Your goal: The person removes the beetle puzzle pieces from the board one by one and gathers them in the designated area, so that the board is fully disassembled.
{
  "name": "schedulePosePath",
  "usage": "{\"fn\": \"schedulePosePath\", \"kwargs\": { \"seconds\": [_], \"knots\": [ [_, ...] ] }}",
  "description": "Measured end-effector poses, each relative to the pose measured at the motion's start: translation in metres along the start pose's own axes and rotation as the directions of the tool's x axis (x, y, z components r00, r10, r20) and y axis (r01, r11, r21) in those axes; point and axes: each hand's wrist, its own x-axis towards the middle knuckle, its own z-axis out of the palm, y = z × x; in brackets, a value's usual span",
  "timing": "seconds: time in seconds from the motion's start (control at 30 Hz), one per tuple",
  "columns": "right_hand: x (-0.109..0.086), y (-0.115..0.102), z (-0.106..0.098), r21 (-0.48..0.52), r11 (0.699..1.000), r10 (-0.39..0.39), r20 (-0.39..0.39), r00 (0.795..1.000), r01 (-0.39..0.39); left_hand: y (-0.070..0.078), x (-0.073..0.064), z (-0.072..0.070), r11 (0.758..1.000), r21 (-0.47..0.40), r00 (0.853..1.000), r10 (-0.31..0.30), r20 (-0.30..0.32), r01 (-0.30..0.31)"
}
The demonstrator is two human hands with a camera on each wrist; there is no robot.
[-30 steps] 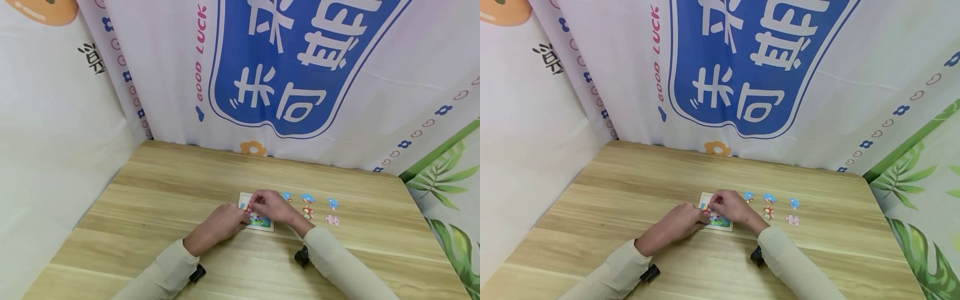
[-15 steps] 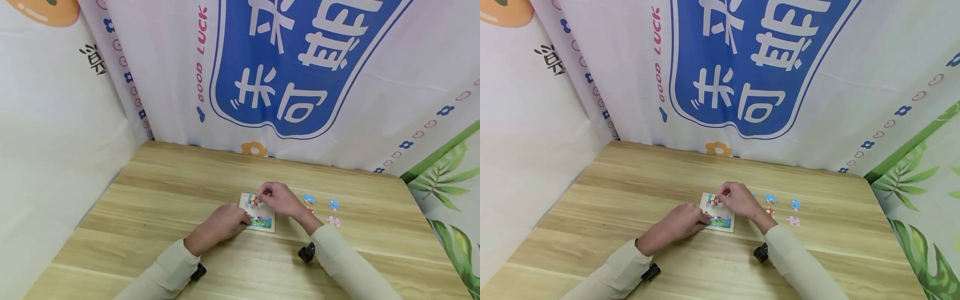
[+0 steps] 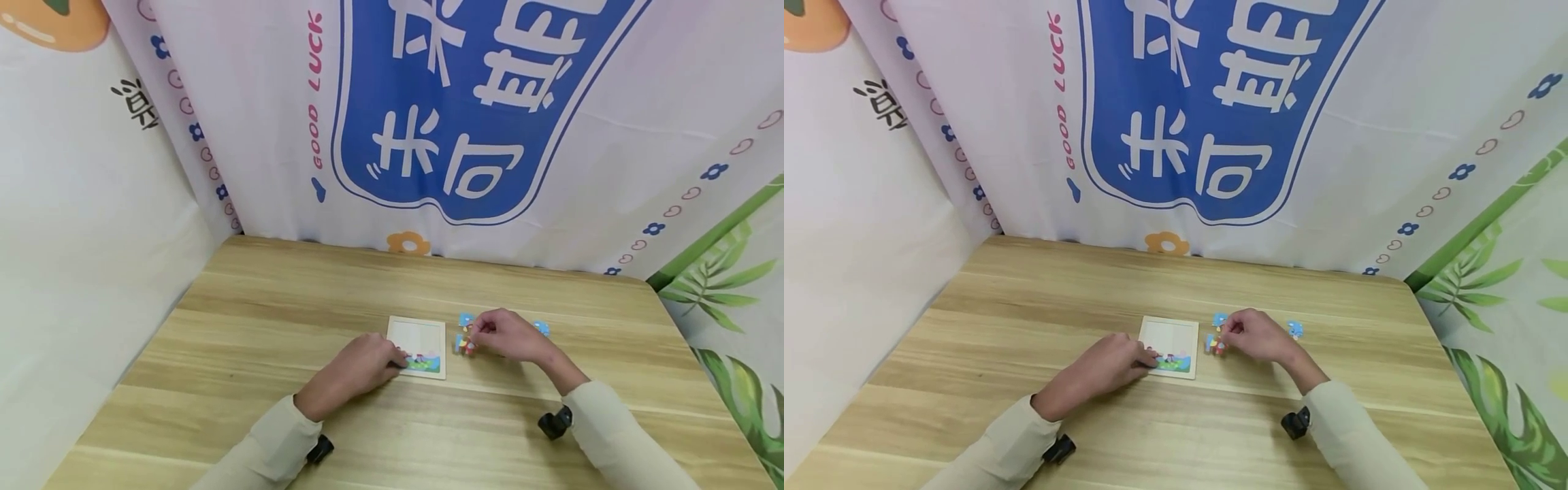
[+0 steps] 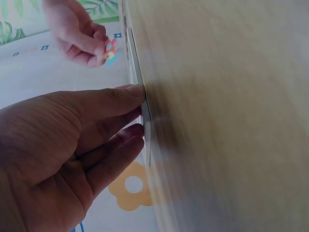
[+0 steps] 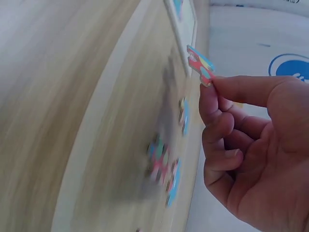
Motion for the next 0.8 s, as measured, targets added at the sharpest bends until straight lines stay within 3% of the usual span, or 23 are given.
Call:
{"fn": "schedulePosePath", "kwargs": {
  "seconds": [0.33, 0.5, 0.63, 0.8],
  "knots": [
    [0.001, 0.016, -0.001, -0.054, 0.998, 0.026, -0.048, 0.999, -0.028, -0.003, 0.001, -0.001, 1.000, -0.013, 1.000, 0.006, 0.016, -0.006],
    [0.000, 0.013, 0.002, -0.078, 0.996, 0.042, -0.090, 0.995, -0.049, -0.003, 0.003, -0.001, 0.998, 0.023, 0.999, 0.051, 0.021, -0.051],
    [-0.002, -0.004, 0.017, -0.085, 0.996, -0.047, -0.106, 0.993, 0.038, -0.003, 0.002, 0.000, 0.994, 0.061, 0.996, 0.087, 0.026, -0.089],
    [-0.002, -0.023, 0.047, -0.100, 0.980, -0.175, -0.037, 0.984, 0.171, -0.004, 0.001, 0.001, 0.993, 0.064, 0.995, 0.098, 0.027, -0.100]
  ]
}}
